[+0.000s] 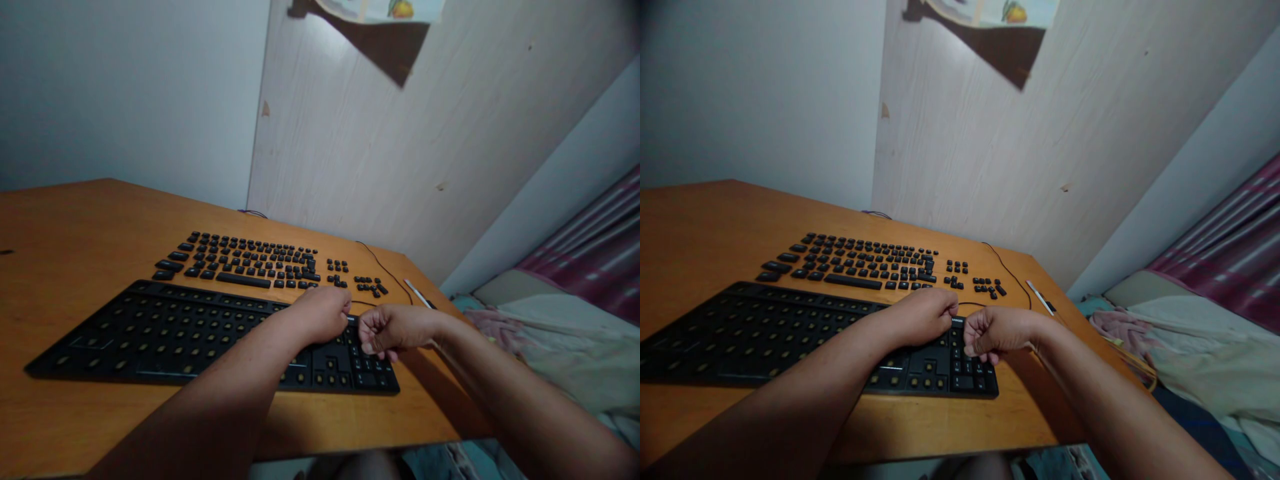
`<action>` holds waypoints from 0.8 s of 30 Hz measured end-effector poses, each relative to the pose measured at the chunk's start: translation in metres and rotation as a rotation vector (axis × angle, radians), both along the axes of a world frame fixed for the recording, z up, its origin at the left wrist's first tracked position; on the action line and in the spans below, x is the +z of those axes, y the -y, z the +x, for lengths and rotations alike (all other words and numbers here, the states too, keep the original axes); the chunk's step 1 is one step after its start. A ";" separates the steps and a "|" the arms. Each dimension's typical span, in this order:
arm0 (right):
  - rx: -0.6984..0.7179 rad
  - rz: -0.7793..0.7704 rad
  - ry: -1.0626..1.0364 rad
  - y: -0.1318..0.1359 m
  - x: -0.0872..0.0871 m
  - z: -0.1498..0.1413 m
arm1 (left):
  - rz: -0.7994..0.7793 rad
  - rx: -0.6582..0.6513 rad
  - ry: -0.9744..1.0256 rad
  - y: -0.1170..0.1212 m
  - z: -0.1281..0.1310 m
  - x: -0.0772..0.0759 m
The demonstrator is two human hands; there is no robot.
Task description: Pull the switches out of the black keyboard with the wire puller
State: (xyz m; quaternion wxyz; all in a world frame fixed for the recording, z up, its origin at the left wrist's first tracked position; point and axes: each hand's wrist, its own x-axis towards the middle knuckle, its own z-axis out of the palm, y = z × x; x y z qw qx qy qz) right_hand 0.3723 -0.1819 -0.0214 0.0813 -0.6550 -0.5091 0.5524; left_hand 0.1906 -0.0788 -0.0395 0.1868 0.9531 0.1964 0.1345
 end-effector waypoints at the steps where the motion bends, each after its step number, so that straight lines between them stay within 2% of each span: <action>1: 0.006 -0.003 0.009 0.000 0.001 0.000 | 0.001 0.000 0.000 0.000 0.000 0.000; 15: -0.018 0.063 -0.088 0.011 -0.002 0.000 | -0.002 -0.018 0.001 -0.001 -0.001 0.002; 24: -0.093 0.072 -0.160 0.015 0.000 -0.002 | -0.002 -0.015 -0.004 -0.002 -0.001 0.000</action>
